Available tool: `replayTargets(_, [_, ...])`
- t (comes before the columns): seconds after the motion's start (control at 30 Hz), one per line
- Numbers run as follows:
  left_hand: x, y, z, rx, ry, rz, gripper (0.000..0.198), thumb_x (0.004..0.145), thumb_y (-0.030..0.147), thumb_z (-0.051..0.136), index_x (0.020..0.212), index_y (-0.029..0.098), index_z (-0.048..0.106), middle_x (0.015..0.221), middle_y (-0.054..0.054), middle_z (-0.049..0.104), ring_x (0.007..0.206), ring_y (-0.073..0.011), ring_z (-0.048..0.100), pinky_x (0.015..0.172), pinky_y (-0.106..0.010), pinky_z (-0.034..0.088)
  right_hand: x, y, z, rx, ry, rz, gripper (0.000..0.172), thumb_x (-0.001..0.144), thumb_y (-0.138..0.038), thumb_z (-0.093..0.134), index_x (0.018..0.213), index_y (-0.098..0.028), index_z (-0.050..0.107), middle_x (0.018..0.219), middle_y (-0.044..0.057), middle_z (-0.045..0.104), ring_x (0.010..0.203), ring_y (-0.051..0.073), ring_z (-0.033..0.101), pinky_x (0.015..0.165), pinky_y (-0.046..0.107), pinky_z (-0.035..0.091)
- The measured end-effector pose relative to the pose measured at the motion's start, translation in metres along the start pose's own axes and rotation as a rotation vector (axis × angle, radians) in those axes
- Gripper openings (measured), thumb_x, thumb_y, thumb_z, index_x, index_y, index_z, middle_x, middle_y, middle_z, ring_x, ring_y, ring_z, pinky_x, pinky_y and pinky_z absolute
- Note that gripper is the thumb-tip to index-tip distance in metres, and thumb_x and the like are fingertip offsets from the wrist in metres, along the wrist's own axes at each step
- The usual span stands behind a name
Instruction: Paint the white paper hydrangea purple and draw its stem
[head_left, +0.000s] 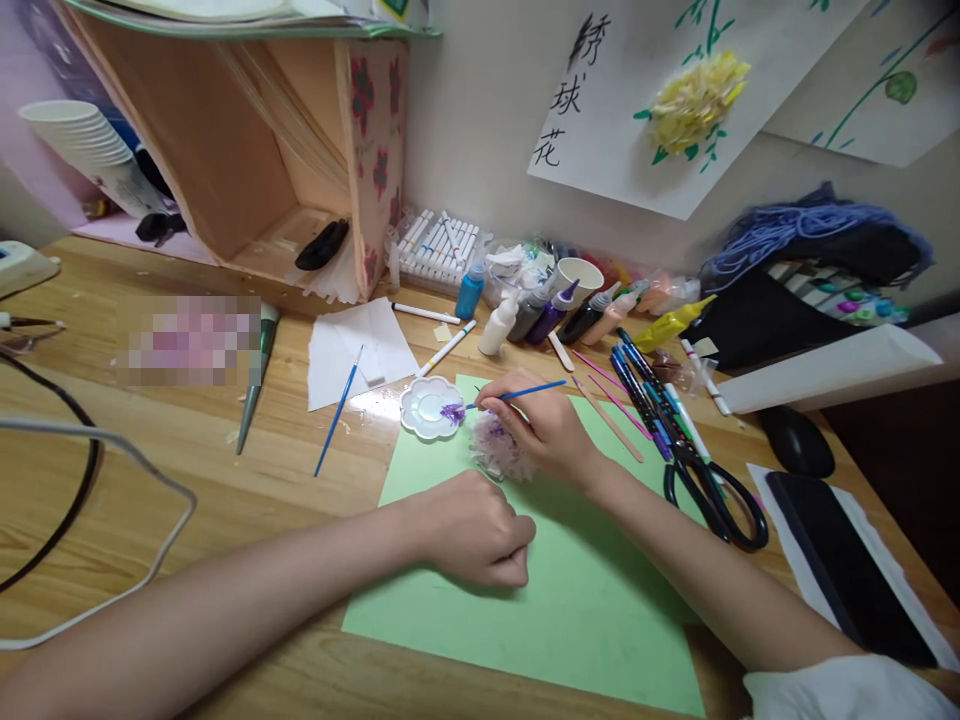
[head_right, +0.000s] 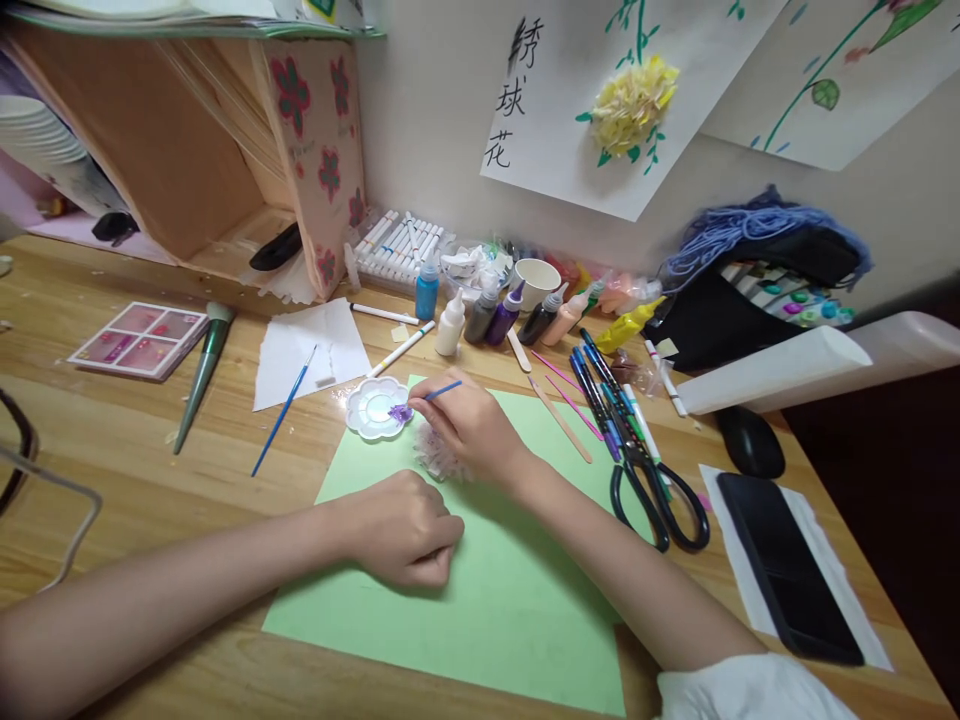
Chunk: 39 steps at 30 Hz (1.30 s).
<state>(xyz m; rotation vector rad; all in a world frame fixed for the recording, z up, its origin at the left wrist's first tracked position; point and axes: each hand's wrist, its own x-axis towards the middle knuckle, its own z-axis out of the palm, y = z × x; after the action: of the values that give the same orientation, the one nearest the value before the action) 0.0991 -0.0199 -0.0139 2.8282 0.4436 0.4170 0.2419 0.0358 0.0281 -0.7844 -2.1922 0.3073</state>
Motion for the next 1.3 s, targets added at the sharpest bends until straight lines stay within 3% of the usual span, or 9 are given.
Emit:
replayTargets(0.17, [0.001, 0.0, 0.001, 0.002, 0.0, -0.004, 0.011, 0.07, 0.023, 0.056, 0.06, 0.02, 0.058, 0.045, 0.0, 0.06, 0.041, -0.0174, 0.056, 0.039, -0.032, 0.03, -0.001, -0.003, 0.0, -0.015, 0.056, 0.046, 0.016, 0.097, -0.02, 0.045, 0.088, -0.02, 0.059, 0.078, 0.004, 0.068, 0.074, 0.016, 0.06, 0.068, 0.029, 0.047])
replayTargets(0.57, [-0.001, 0.0, 0.001, -0.003, 0.042, -0.001, 0.01, 0.069, 0.02, 0.053, 0.059, 0.02, 0.055, 0.046, 0.001, 0.06, 0.039, -0.0159, 0.053, 0.039, -0.032, 0.028, -0.009, 0.003, -0.03, -0.03, 0.266, 0.159, 0.031, 0.099, -0.026, 0.039, 0.075, -0.02, 0.059, 0.064, 0.001, 0.058, 0.058, 0.013, 0.055, 0.056, 0.027, 0.043])
replayTargets(0.9, [0.0, 0.0, 0.0, -0.024, 0.027, 0.006, 0.013, 0.071, 0.02, 0.053, 0.059, 0.02, 0.052, 0.045, 0.0, 0.058, 0.04, -0.0158, 0.053, 0.038, -0.03, 0.027, -0.014, 0.016, -0.022, -0.1, 0.231, 0.228, 0.032, 0.098, -0.029, 0.04, 0.074, -0.02, 0.059, 0.062, 0.0, 0.056, 0.058, 0.014, 0.056, 0.061, 0.029, 0.043])
replayTargets(1.07, [0.0, 0.0, -0.001, -0.042, 0.02, 0.0, 0.012, 0.07, 0.02, 0.053, 0.058, 0.02, 0.053, 0.046, 0.0, 0.058, 0.04, -0.0163, 0.053, 0.038, -0.031, 0.027, -0.014, 0.017, -0.025, -0.088, 0.287, 0.242, 0.034, 0.099, -0.03, 0.038, 0.074, -0.021, 0.059, 0.066, 0.002, 0.059, 0.059, 0.015, 0.057, 0.059, 0.03, 0.044])
replayTargets(1.3, [0.0, 0.0, -0.003, -0.044, 0.015, -0.004, 0.01, 0.069, 0.019, 0.054, 0.059, 0.02, 0.055, 0.047, 0.001, 0.06, 0.041, -0.0159, 0.053, 0.039, -0.032, 0.028, -0.014, 0.021, -0.03, -0.062, 0.152, 0.16, 0.034, 0.098, -0.027, 0.036, 0.073, -0.021, 0.057, 0.069, 0.003, 0.06, 0.064, 0.016, 0.057, 0.065, 0.032, 0.046])
